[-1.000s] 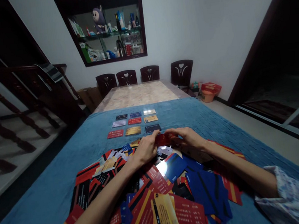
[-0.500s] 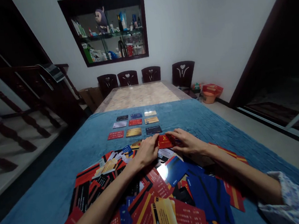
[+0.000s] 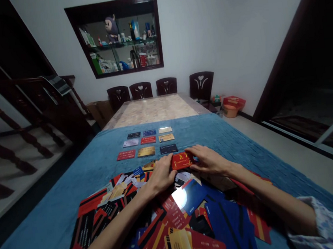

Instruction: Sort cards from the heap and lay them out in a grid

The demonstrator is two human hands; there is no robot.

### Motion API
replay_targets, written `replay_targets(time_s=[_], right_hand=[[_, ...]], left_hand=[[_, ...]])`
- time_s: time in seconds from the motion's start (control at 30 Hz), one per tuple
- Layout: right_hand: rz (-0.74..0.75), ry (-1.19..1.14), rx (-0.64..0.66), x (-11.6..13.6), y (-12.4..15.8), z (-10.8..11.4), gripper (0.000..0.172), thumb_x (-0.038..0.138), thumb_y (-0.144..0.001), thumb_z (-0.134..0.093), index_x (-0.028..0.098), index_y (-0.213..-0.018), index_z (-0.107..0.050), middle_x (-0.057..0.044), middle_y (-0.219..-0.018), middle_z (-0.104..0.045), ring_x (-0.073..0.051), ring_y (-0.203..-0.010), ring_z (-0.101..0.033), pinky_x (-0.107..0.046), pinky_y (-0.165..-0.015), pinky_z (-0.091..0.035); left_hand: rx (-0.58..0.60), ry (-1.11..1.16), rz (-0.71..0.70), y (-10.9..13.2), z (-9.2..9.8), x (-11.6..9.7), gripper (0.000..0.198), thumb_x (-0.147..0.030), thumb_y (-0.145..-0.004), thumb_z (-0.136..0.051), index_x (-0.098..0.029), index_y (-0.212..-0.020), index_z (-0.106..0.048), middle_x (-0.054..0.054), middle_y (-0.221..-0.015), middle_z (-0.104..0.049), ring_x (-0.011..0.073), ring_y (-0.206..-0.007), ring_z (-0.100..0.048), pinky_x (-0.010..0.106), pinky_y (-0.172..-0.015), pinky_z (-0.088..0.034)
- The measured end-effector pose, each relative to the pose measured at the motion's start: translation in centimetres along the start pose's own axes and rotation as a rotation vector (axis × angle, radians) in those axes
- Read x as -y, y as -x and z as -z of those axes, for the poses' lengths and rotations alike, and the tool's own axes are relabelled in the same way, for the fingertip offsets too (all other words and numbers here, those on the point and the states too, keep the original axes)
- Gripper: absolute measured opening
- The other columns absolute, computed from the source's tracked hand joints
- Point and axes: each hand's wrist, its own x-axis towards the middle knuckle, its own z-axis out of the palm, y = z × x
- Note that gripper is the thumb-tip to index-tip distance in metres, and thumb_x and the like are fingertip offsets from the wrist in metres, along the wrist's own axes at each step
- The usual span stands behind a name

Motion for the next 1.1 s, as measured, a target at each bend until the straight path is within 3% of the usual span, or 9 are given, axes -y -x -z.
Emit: replay_targets(time_s=[0.23, 0.53, 0.83, 1.1], right_hand=[[0.041, 0.071, -0.020, -1.4, -0.5, 1.7, 0.047, 0.038, -0.085, -0.065, 0.017, -0.125, -0.057, -0.015, -0.110, -0.060, -0.027, -0.098, -0.053, -0.040, -0.082, -0.047], [0.022, 0.094, -0.075, -4.6, -2.5, 3.2, 0.047, 0.039, -0.083, -0.068, 0.016, -0.123, -0.060, -0.015, -0.111, -0.057, -0.028, -0.097, -0.052, -0.042, -0.083, -0.048], [-0.050, 0.112, -0.041, -10.2, -6.4, 3.2, 0.034, 0.028, -0.080, -0.072, 0.017, -0.111, -0.064, -0.013, -0.108, -0.058, -0.026, -0.098, -0.052, -0.038, -0.086, -0.045], [-0.194, 0.168, 0.043, -14.6, -10.6, 2.0, 0.026, 0.032, -0.080, -0.073, 0.018, -0.101, -0.067, -0.013, -0.114, -0.057, -0.027, -0.105, -0.052, -0.035, -0.089, -0.043]], left_hand=[[0.065, -0.136, -0.018, -1.3, 1.5, -0.9, 0.052, -0.023, -0.085, -0.056, -0.016, -0.135, -0.045, 0.014, -0.120, -0.058, 0.0294, -0.112, -0.056, 0.046, -0.098, -0.045], [0.079, -0.281, -0.143, -6.8, 3.5, -0.5, 0.034, -0.026, -0.082, -0.060, -0.020, -0.115, -0.056, 0.012, -0.121, -0.053, 0.0298, -0.115, -0.051, 0.046, -0.093, -0.045], [0.086, -0.394, -0.125, -14.2, 2.8, 1.7, 0.035, -0.031, -0.083, -0.062, -0.019, -0.115, -0.058, 0.012, -0.127, -0.055, 0.0297, -0.120, -0.047, 0.044, -0.097, -0.043], [0.093, -0.373, -0.004, -20.1, 1.3, 4.0, 0.038, -0.031, -0.082, -0.067, -0.020, -0.118, -0.061, 0.011, -0.128, -0.057, 0.0316, -0.123, -0.044, 0.044, -0.097, -0.043]])
